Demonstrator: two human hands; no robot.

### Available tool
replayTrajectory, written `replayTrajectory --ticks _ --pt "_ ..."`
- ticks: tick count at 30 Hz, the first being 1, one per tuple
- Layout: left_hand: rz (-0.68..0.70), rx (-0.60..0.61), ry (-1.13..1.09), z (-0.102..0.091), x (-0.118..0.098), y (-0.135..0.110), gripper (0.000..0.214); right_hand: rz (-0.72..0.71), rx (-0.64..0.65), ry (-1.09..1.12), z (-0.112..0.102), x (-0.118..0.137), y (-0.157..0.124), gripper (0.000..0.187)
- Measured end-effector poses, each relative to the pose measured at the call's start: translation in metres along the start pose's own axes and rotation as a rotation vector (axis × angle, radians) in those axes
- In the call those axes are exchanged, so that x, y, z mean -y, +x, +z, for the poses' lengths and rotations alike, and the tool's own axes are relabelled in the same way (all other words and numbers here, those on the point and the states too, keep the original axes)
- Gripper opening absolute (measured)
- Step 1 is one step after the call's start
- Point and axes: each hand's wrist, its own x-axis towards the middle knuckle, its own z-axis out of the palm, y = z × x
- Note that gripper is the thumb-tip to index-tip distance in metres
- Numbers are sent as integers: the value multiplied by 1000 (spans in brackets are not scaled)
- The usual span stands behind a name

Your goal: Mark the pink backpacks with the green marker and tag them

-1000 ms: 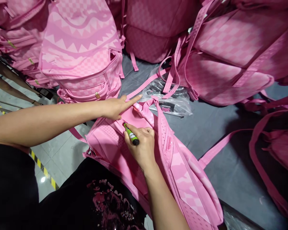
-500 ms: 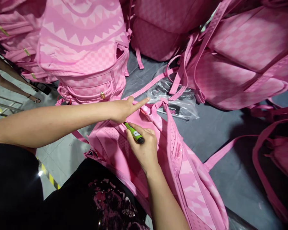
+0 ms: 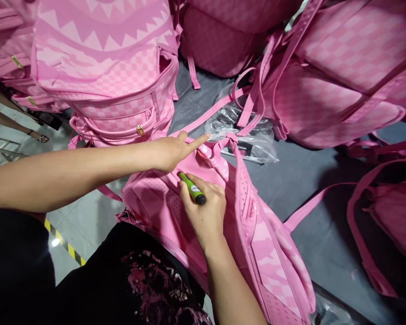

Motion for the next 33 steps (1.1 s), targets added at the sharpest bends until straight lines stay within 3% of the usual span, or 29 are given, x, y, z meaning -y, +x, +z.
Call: replayTrajectory --ticks 10,13,24,33 --pt "17 -19 5 2 0 1 103 33 24 51 -1 -2 4 24" --pt "34 -44 -5 3 0 0 101 42 88 127 0 -2 5 24" --pt "21 -40 13 2 -1 -4 102 83 81 166 -2 0 8 23" --pt "4 -70 23 8 2 0 105 123 190 215 -4 -1 10 26"
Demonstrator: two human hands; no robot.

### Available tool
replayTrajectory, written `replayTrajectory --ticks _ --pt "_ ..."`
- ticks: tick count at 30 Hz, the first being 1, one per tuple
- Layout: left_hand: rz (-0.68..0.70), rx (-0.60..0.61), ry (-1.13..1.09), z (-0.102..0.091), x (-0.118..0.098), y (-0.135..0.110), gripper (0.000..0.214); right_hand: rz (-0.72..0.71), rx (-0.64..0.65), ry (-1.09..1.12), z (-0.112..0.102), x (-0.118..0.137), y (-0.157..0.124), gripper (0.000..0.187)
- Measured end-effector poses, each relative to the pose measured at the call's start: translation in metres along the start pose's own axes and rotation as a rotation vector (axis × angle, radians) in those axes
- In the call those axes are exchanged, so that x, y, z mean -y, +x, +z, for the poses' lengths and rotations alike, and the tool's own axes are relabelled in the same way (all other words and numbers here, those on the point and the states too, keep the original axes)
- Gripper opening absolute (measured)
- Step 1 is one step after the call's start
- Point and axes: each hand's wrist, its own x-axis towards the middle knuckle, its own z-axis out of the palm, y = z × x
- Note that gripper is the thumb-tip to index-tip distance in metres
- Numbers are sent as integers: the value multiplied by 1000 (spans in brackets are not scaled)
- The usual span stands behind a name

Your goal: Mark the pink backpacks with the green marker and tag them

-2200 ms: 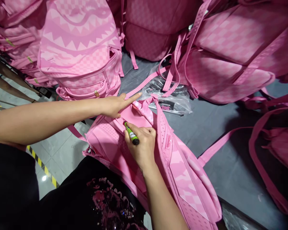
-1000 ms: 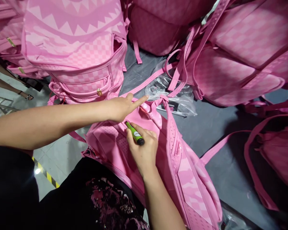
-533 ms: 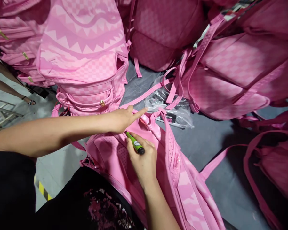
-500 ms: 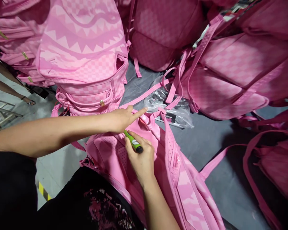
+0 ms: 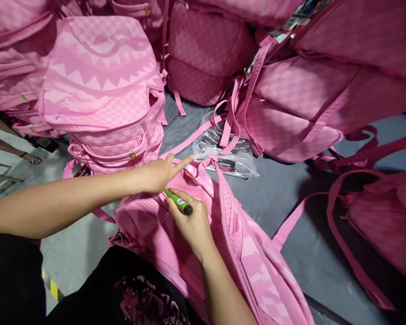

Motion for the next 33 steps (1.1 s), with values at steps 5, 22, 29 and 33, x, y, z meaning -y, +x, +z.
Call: replayTrajectory --ticks 5,22,29,33 --pt "-2 16 -3 -2 -1 -1 107 -21 -7 -47 -1 0 1 27" --pt "-12 -26 21 -1 -1 -4 98 -4 -42 -113 -13 21 -10 19" --pt "-10 -46 3 6 2 1 96 -235 -451 -361 -131 26 -2 19" --pt "-4 -67 -7 8 2 1 92 110 76 -955 -148 -46 73 29"
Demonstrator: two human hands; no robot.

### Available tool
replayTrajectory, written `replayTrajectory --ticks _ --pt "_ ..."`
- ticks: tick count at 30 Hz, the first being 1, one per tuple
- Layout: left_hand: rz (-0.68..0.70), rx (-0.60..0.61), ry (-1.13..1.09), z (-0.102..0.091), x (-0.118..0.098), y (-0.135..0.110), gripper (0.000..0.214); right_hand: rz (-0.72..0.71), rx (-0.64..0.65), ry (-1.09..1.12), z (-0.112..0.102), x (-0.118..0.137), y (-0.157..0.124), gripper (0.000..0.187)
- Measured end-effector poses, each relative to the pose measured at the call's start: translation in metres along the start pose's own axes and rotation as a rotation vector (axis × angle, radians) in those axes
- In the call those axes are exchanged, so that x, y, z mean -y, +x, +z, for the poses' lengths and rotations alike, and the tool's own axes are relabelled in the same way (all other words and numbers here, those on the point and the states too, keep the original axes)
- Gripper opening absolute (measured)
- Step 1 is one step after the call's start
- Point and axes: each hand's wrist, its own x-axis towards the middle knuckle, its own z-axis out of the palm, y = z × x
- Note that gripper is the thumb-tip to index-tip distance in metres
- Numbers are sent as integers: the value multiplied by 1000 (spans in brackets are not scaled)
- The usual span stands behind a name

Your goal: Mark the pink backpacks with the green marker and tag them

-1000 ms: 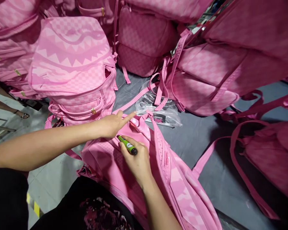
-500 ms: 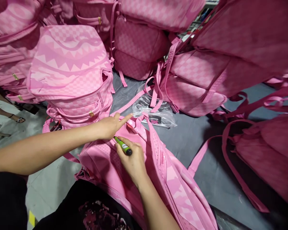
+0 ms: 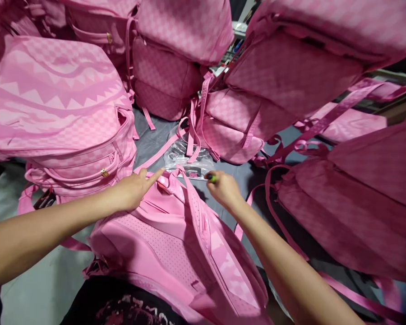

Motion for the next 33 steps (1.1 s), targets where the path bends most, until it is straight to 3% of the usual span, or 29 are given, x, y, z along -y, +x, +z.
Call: replayTrajectory --ticks 2,5,10,18,24,33 --pt "5 -5 -20 2 1 0 93 -31 108 -61 28 -8 40 31" --pt "28 -30 -61 3 3 -2 94 -89 159 -98 55 -8 80 32" --pt "24 -10 -95 -3 2 -3 94 -8 222 -143 62 -11 107 41" --pt "-7 63 -81 -8 -1 0 95 30 238 -175 54 -14 109 51" --pt "2 46 -90 -15 -3 -6 91 29 190 -148 40 -16 104 23" --pt "42 -43 -69 5 5 0 96 -38 49 76 36 -19 86 16"
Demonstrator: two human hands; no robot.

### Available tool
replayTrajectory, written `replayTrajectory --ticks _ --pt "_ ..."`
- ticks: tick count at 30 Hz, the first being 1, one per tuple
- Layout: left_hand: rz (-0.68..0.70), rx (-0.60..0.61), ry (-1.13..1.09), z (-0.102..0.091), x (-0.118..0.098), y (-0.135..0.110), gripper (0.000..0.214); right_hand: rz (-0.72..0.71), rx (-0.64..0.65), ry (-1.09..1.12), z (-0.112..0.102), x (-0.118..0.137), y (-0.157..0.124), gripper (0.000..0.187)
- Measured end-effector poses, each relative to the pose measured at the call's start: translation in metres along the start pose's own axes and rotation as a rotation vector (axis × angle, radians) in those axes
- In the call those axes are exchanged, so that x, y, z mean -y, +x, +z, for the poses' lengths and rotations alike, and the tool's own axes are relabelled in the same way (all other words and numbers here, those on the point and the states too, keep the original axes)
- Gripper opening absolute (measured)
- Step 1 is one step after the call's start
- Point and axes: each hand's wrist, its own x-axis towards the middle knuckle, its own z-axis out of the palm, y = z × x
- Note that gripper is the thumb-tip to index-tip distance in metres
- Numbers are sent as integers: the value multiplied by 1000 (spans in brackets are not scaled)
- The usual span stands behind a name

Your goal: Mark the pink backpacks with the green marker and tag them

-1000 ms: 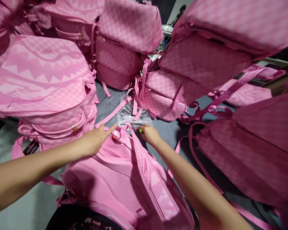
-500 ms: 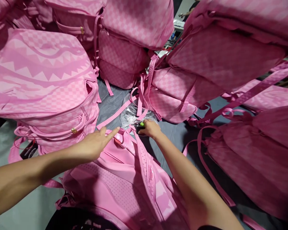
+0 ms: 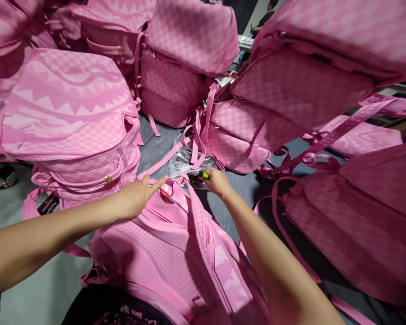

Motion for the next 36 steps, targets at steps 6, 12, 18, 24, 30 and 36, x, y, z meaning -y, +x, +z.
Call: replayTrajectory --ticks 6,12,18,24,30,36 --pt "-30 52 -5 -16 -5 -6 95 73 -271 166 -29 17 -32 27" --pt "-71 54 5 -21 -13 -9 106 -150 -389 679 -58 96 -97 23" --pt "-23 34 -108 -20 -6 -14 104 -322 101 274 -46 143 -131 37" --pt "-9 -266 -633 37 33 -56 96 -160 15 41 -43 156 -132 31" --pt "-84 -374 -725 81 27 -83 75 -328 241 -67 -8 175 -119 19" --pt "-130 -450 -703 91 22 -75 74 -360 287 -152 -3 187 -115 20"
